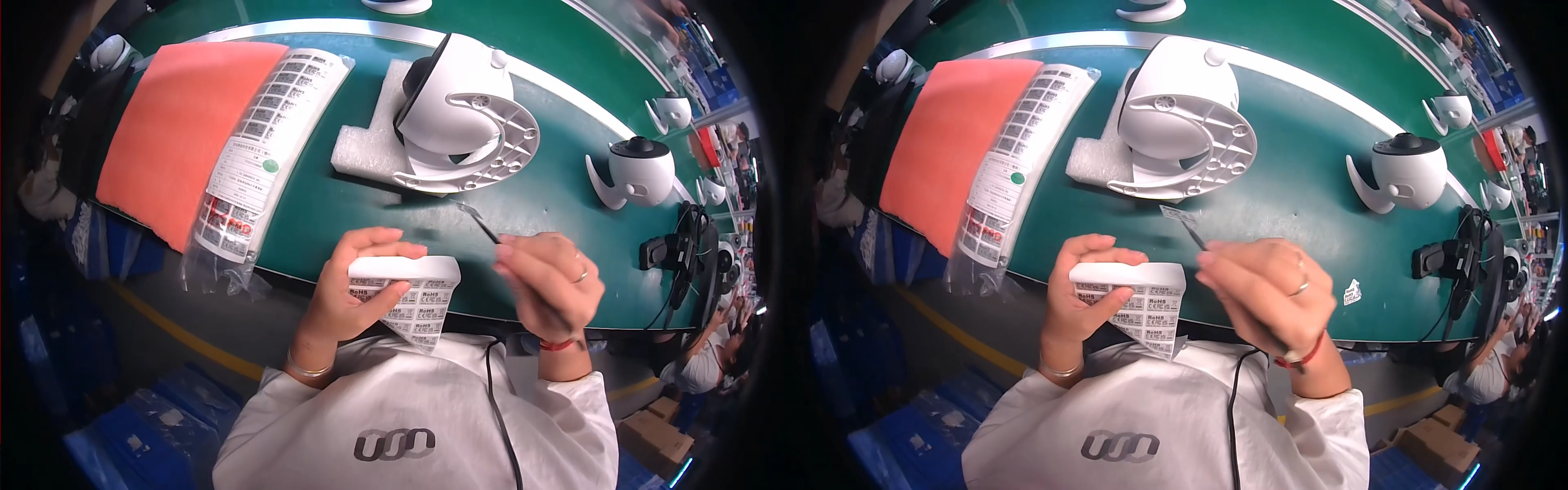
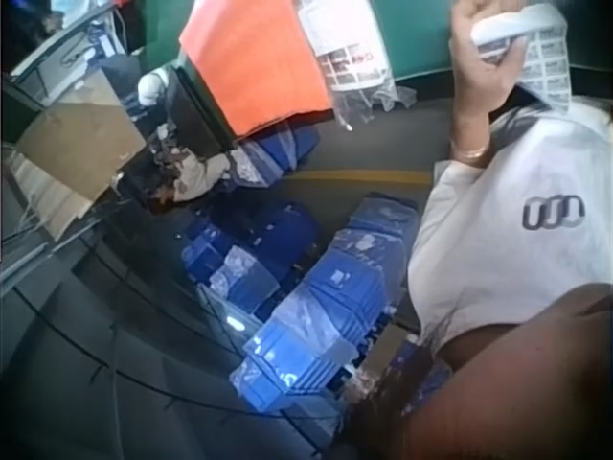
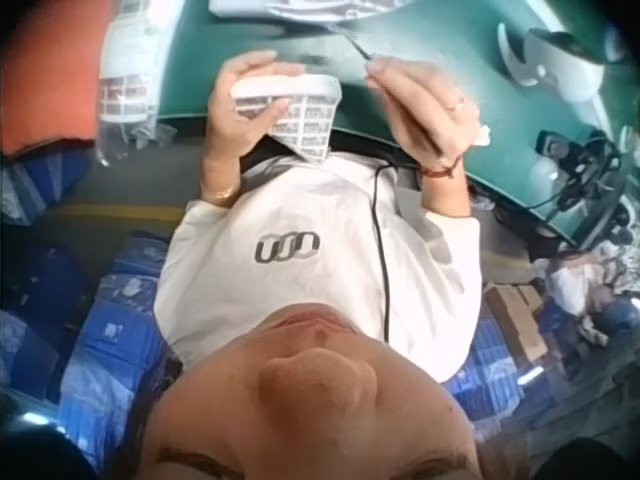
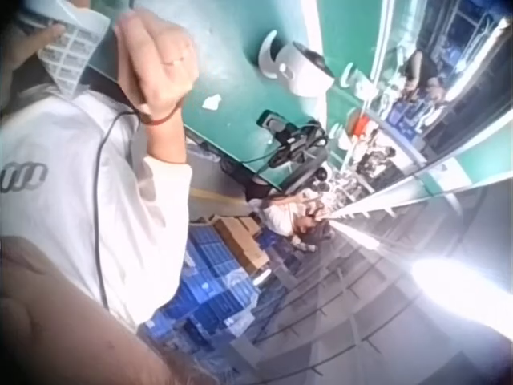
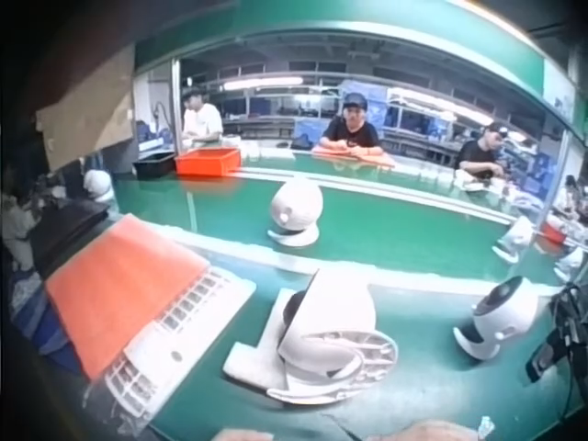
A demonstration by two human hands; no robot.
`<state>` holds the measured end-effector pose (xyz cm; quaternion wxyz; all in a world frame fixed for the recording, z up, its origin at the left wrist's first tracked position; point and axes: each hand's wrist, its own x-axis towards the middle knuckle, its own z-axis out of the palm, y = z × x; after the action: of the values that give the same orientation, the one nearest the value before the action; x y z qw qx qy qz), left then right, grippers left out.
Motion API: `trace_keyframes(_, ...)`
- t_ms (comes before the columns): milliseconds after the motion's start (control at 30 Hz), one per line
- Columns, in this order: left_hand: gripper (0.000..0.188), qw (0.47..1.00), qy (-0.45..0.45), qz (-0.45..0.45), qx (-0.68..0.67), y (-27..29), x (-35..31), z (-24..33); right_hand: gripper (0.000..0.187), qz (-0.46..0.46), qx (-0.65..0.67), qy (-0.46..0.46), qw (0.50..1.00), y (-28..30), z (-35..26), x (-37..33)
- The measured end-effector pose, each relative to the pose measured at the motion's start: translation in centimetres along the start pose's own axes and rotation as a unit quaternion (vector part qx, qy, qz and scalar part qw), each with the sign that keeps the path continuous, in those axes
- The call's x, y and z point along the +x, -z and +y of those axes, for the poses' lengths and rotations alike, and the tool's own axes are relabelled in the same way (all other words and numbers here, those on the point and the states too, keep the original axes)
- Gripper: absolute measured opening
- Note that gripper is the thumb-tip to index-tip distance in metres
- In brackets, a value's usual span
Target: Applying product identification labels to small white surveillance cameras using tweezers on an assembly line.
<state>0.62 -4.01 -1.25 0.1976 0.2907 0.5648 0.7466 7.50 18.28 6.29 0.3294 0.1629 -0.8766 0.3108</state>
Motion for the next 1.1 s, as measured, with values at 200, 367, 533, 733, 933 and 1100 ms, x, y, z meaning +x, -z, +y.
trace_keyframes(200,0.049,1.0,0.003,-0.002,0.014,0.1,-0.1,0.1,0.03,-0.025,-0.059,0.121,0.991,-1.9,2.2,-0.1)
trace_keyframes(367,0.048,1.0,0.0,0.0,0.007,0.1,0.0,0.1,0.03,-0.032,-0.056,0.143,0.988,-2.6,3.8,0.0)
trace_keyframes(533,0.047,1.0,-0.011,0.004,0.004,0.1,0.1,-0.1,0.027,-0.027,-0.057,0.156,0.986,-3.0,4.5,0.1)
trace_keyframes(733,0.046,1.0,-0.016,0.0,0.012,0.2,0.1,-0.1,0.023,-0.016,-0.041,0.128,0.991,-3.4,4.4,0.2)
trace_keyframes(933,0.046,1.0,-0.016,0.002,0.017,0.2,0.0,0.0,0.019,0.029,0.11,-0.095,0.989,-3.8,3.8,-0.7)
trace_keyframes(1100,0.045,1.0,-0.016,0.0,0.004,0.2,0.2,-0.1,0.018,0.049,0.129,-0.132,0.982,-3.7,3.8,-1.0)
